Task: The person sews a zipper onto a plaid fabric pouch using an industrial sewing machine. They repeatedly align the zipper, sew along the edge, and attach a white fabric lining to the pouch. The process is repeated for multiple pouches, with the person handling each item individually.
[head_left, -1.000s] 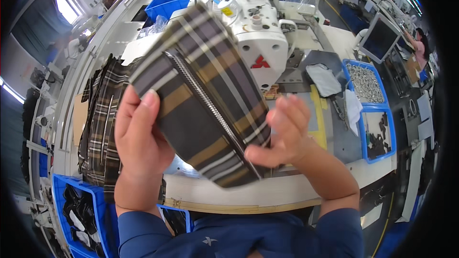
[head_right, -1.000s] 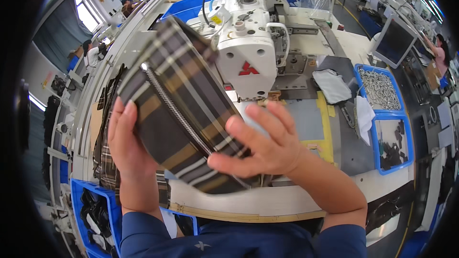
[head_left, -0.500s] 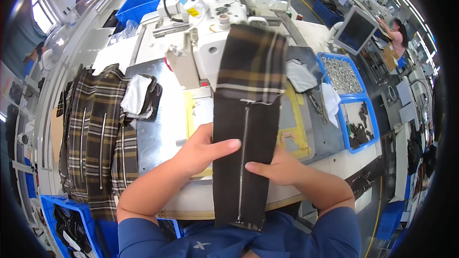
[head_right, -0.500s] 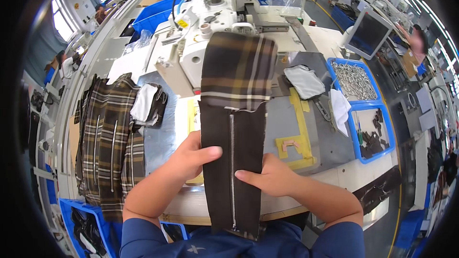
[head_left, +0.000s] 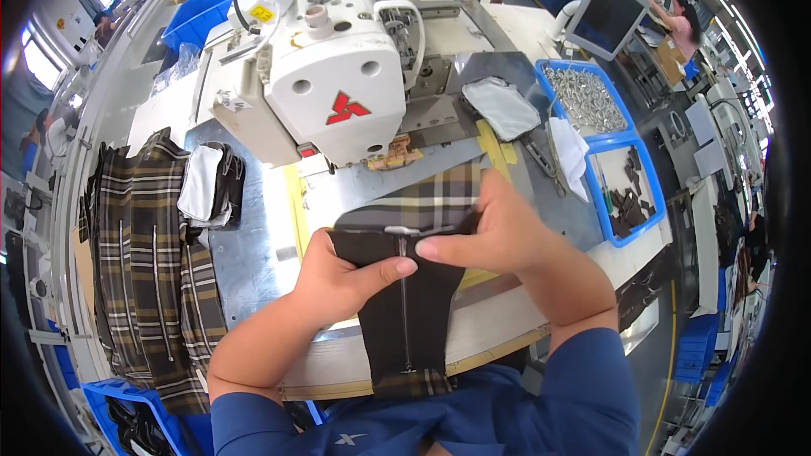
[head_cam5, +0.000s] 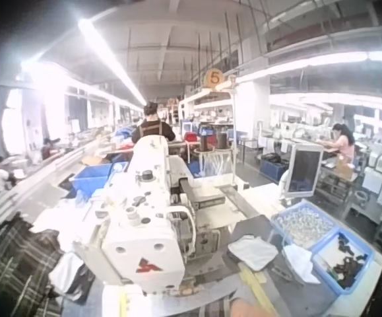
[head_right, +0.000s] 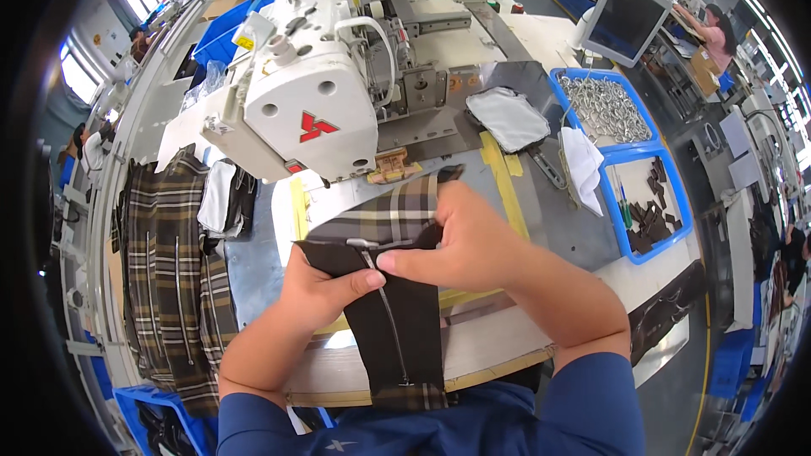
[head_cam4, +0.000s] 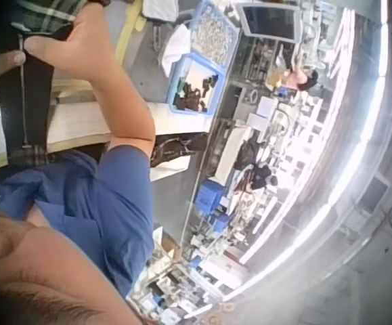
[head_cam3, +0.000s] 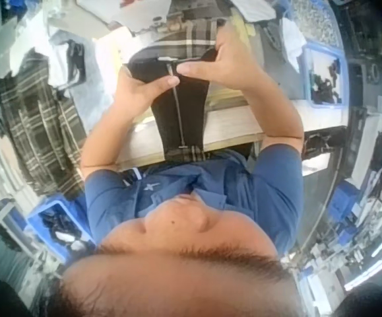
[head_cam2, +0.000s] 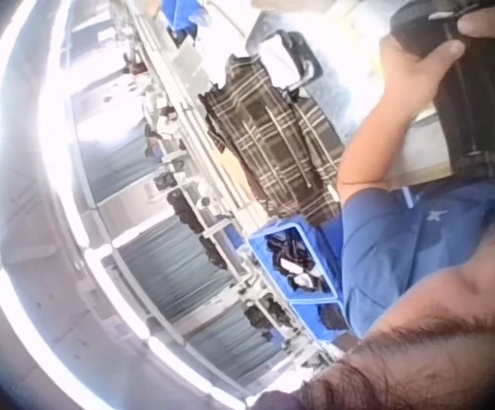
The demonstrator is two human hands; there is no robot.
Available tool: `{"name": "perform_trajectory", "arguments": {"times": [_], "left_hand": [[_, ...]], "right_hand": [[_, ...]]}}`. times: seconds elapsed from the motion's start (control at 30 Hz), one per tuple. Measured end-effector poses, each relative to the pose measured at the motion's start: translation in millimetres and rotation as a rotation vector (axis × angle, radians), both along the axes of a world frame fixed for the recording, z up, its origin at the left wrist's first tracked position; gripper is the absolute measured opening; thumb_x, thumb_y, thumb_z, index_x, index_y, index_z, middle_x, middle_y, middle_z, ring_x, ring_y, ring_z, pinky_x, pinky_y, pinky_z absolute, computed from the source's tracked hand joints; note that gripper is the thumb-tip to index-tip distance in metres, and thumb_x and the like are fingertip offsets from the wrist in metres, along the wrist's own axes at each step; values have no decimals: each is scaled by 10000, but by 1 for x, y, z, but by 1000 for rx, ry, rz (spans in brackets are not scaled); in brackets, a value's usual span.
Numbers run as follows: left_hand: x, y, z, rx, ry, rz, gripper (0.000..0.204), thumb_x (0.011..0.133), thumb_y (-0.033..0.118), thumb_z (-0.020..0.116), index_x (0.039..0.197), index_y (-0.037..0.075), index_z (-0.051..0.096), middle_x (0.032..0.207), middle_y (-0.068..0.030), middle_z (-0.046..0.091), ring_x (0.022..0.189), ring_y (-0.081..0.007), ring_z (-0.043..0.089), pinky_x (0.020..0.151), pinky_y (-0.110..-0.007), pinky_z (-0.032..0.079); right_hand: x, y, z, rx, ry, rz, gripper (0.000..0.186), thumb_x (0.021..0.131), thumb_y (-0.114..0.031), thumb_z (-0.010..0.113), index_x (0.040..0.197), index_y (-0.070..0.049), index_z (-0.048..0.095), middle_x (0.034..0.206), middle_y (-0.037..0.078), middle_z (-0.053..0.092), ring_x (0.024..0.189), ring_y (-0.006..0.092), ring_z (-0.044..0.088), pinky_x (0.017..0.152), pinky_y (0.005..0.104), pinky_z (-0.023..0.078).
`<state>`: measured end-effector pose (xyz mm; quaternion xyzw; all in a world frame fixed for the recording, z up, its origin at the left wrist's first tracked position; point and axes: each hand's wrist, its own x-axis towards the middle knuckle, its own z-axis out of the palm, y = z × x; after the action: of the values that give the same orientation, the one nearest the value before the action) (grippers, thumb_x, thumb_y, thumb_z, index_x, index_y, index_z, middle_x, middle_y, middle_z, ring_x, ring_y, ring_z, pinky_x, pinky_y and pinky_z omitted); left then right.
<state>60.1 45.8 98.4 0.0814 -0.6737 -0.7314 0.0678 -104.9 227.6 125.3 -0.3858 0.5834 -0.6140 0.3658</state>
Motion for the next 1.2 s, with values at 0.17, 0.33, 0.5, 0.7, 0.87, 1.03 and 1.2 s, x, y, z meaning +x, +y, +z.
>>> {"name": "perform_trajectory", "arguments": {"times": [0.17, 0.33, 0.5, 0.7, 0.87, 1.03, 1.2], "left_hand": [[2, 2, -2, -185, 113, -111, 346, 915, 70, 889, 1226, -3, 758, 1148, -106, 808, 1003, -181, 749, 921, -337, 594], [4, 4, -8, -453, 250, -195, 438, 865, 136, 925, 1248, 7, 754, 1132, -143, 808, 1052, -283, 788, 929, -347, 609], [7, 6, -5, -876, 505, -107, 387, 802, 74, 910, 1173, 56, 801, 1100, -118, 819, 1039, -302, 802, 890, -376, 632], [11, 0, -10, -809, 396, -184, 399, 798, 68, 886, 1187, 50, 801, 1199, -121, 799, 1063, -302, 791, 936, -390, 622], [16, 0, -16, -696, 371, -225, 455, 811, 83, 901, 1240, -4, 776, 1237, -174, 775, 1105, -347, 770, 973, -427, 604], [18, -10, -20, -746, 513, -147, 497, 780, 166, 942, 1221, 13, 771, 1233, -174, 760, 1064, -349, 752, 896, -453, 592], [23, -13, -19, -1132, 882, 315, 407, 780, 227, 919, 1134, 114, 752, 1094, -92, 736, 973, -302, 670, 815, -393, 516]], "right_hand": [[-3, 8, 15, -13, -330, 61, 575, 835, -218, 939, 1309, 9, 706, 1121, 70, 773, 991, 128, 699, 871, 314, 566], [-4, 11, 4, 191, -366, 175, 623, 852, -73, 904, 1380, 61, 604, 1214, 140, 761, 1154, 170, 700, 981, 344, 576], [6, 9, 12, 142, -380, -9, 641, 869, -85, 896, 1413, 57, 588, 1256, 145, 746, 1173, 178, 691, 989, 341, 573], [4, 14, 12, 109, -250, 227, 644, 813, -128, 964, 1363, 15, 662, 1260, 103, 758, 1149, 177, 699, 986, 345, 563], [9, 13, 9, 132, -145, 190, 613, 804, -200, 978, 1318, 1, 711, 1242, 104, 768, 1145, 184, 695, 993, 356, 552], [12, 10, 9, 195, -202, 250, 605, 874, -293, 912, 1359, -8, 689, 1273, 138, 745, 1179, 232, 676, 1050, 401, 529], [20, 7, -8, 70, 117, 77, 530, 882, -255, 890, 1330, -34, 713, 1274, 166, 731, 1173, 310, 676, 1062, 424, 520]]}}
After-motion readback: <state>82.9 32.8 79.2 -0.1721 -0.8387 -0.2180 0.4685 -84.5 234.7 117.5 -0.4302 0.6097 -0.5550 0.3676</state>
